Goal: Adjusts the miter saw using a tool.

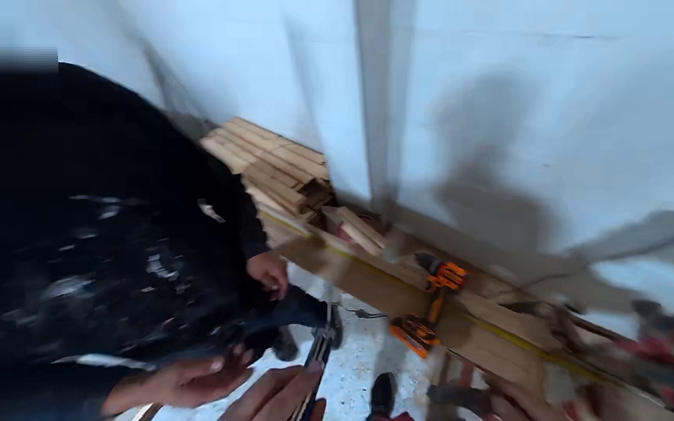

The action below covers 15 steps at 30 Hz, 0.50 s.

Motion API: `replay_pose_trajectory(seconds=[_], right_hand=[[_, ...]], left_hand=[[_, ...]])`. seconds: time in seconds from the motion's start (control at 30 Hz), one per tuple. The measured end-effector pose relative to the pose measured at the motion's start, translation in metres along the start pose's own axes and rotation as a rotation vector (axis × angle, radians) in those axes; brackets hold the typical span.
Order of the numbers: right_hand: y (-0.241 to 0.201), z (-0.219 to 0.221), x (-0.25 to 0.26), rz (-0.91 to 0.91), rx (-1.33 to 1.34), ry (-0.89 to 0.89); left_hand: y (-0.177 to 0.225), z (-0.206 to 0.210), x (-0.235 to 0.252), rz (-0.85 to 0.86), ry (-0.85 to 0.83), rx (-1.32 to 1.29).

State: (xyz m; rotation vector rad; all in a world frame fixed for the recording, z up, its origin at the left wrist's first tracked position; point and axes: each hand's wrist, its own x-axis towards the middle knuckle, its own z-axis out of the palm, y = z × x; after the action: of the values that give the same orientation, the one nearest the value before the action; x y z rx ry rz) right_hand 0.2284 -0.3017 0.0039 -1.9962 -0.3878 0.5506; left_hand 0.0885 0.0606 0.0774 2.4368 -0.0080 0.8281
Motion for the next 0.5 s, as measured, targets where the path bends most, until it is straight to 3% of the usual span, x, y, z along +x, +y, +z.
replay_pose_trajectory(seconds=[0.1,0.2,0.33,0.5], right_hand=[[-0.018,-0.024,-0.005,-0.364,0.028,0.141],[-0.028,-0.060,-0.015,-0.644,-0.138,0.283],[-0.004,-0.106,-0.036,-0.667,-0.424,0.298],[0.015,-0.136,-0.048,-0.601,-0.540,0.318]], left_hand=[[0.051,0.076,0.012,0.007,-0.153,-0.363],[0.097,0.139,0.020,-0.005,-0.268,-0.529],[0.145,0.193,0.035,0.038,-0.392,-0.595],[0.178,0.230,0.052,0.106,-0.568,-0.560]])
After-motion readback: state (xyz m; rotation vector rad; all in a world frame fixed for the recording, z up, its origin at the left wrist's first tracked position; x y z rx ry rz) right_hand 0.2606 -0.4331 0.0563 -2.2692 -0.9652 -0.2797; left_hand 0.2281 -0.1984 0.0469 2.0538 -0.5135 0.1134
